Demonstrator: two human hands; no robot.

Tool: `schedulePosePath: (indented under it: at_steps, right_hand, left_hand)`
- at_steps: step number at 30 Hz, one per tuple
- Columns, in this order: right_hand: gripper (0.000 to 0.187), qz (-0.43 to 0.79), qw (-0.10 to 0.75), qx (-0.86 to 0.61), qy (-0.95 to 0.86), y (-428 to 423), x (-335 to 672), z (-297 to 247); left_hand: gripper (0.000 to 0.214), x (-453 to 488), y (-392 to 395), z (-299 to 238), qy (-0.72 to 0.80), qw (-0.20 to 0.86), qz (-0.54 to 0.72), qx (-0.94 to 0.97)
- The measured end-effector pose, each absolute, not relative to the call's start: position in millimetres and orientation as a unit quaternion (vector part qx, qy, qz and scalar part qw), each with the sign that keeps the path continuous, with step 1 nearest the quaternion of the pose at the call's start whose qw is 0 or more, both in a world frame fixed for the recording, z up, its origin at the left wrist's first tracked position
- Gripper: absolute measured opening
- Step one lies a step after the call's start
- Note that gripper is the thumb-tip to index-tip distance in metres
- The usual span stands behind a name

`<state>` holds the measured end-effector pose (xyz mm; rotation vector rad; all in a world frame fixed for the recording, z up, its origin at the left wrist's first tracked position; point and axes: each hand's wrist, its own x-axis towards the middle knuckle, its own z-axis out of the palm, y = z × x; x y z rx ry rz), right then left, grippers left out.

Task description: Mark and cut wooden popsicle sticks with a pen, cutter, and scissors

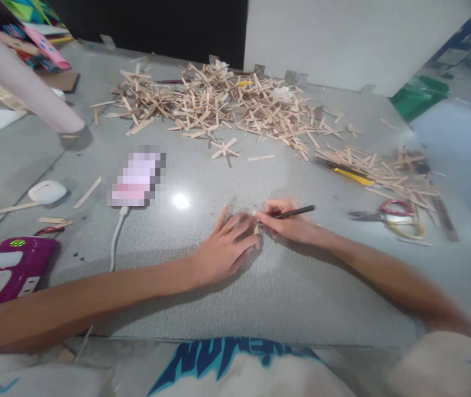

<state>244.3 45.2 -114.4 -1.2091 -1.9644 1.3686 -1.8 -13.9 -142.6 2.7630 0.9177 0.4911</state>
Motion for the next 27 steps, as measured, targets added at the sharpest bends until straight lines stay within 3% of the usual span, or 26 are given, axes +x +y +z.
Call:
schedulePosePath:
  at_steps: [7, 27]
  right_hand:
    - [0.054, 0.511, 0.268, -0.453, -0.680, 45, 243, -125]
    - [0.052, 0.504, 0.259, -0.430, -0.703, 45, 248, -126]
  left_hand:
    - [0.038, -3, -13, -143, 0.296, 0.083, 0.184, 0.934]
    - [0.045, -8, -11, -148, 0.296, 0.124, 0.203, 0.925]
